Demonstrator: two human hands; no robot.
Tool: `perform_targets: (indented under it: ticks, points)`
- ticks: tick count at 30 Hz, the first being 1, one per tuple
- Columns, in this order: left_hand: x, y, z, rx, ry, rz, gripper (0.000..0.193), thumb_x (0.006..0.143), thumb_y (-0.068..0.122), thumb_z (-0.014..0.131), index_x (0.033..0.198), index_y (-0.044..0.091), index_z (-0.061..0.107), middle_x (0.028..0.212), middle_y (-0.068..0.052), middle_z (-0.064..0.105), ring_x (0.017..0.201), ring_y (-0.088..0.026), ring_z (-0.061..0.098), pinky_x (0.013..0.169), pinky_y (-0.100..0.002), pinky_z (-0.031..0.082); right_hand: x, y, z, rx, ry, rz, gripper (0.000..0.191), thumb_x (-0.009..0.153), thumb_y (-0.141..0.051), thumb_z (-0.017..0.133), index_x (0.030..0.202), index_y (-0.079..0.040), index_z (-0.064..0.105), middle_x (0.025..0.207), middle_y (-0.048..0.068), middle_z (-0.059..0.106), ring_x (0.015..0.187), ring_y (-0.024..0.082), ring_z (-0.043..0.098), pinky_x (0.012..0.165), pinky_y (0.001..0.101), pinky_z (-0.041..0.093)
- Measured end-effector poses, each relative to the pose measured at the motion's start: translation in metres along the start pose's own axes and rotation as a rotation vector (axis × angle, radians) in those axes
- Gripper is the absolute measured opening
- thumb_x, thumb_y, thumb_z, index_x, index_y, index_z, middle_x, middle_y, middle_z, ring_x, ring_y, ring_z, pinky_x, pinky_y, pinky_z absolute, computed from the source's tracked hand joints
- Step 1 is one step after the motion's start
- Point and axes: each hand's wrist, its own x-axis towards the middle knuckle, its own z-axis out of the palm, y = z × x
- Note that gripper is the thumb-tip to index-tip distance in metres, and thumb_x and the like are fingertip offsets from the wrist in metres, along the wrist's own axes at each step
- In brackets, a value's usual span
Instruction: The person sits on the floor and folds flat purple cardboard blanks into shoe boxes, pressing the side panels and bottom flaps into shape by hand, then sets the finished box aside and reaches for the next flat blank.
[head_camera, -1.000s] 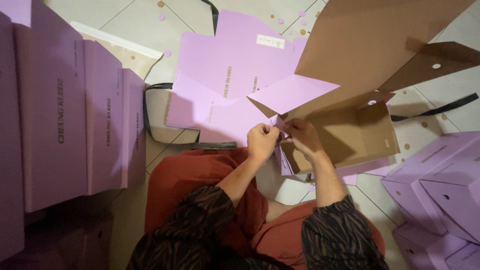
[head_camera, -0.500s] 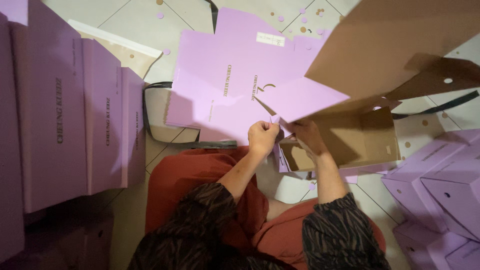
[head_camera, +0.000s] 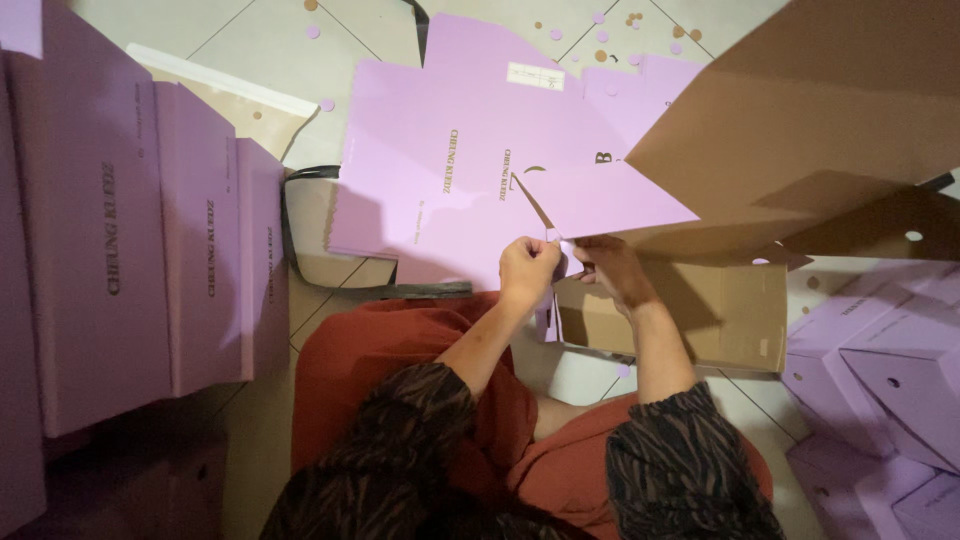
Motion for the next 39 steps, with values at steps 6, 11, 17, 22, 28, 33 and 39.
perform_targets:
  ticks: [6,11,17,22,28,33,39]
  points:
    - [0.018,-0.022,0.002,-0.249,-0.202,-0.050,0.025,0.088,0.018,0.069,0.075,-0.003,0.068,0.069,-0.009,0.068,0.058,-0.013,0.060,0.053,-0.029,0.048,0.000,-0.010,0.005,-0.086,0.077,0.105,0.015,0.094,-0.019,0.065,0.098,-0.005,0.069,0.085,0.002,0.068,0.071,0.015,0.064,0.065,0.0279,0.050]
    - [0.034,-0.041,0.011,-0.358,-0.290,-0.036,0.022,0.088,0.016,0.073,0.075,0.000,0.065,0.067,-0.006,0.065,0.056,-0.011,0.056,0.050,-0.027,0.044,0.003,-0.009,-0.002,0.000,0.043,0.119,0.015,0.097,-0.019,0.062,0.100,-0.006,0.069,0.087,0.005,0.069,0.073,0.014,0.064,0.067,0.0274,0.050]
    - [0.022,-0.026,0.002,-0.261,-0.270,-0.039,0.026,0.088,0.019,0.074,0.074,0.001,0.064,0.067,-0.005,0.064,0.057,-0.010,0.054,0.052,-0.028,0.045,0.001,-0.008,-0.005,0.003,0.048,0.125,0.013,0.095,-0.017,0.062,0.101,-0.007,0.069,0.087,0.004,0.068,0.073,0.015,0.065,0.067,0.0281,0.051]
    - [0.011,-0.006,-0.005,-0.129,-0.222,-0.030,0.023,0.088,0.019,0.073,0.075,0.001,0.066,0.068,-0.004,0.065,0.059,-0.009,0.055,0.054,-0.027,0.047,-0.002,-0.009,-0.004,-0.024,0.069,0.111,0.011,0.095,-0.016,0.065,0.099,-0.006,0.069,0.085,0.003,0.067,0.072,0.015,0.066,0.067,0.0279,0.052]
    - [0.014,-0.010,-0.004,-0.177,-0.268,0.001,0.023,0.090,0.019,0.072,0.077,0.001,0.065,0.069,-0.003,0.065,0.061,-0.010,0.056,0.055,-0.028,0.047,-0.008,-0.010,-0.006,-0.053,0.055,0.037,0.011,0.094,-0.015,0.065,0.096,-0.005,0.069,0.084,0.003,0.068,0.072,0.013,0.067,0.067,0.0265,0.052]
    - [0.014,-0.011,-0.005,-0.236,-0.340,0.040,0.021,0.090,0.019,0.069,0.079,0.001,0.066,0.072,-0.003,0.068,0.064,-0.009,0.060,0.059,-0.026,0.050,-0.012,-0.010,-0.009,-0.100,0.038,-0.020,0.011,0.093,-0.012,0.068,0.092,-0.001,0.071,0.082,0.005,0.069,0.069,0.012,0.067,0.063,0.0265,0.051]
    - [0.006,-0.002,-0.005,-0.059,-0.204,0.033,0.023,0.087,0.021,0.072,0.078,0.001,0.066,0.069,-0.003,0.065,0.063,-0.009,0.056,0.057,-0.027,0.048,-0.013,-0.013,-0.007,-0.136,-0.008,-0.135,0.010,0.093,-0.006,0.066,0.094,0.004,0.064,0.082,0.006,0.065,0.067,0.014,0.065,0.060,0.0270,0.052]
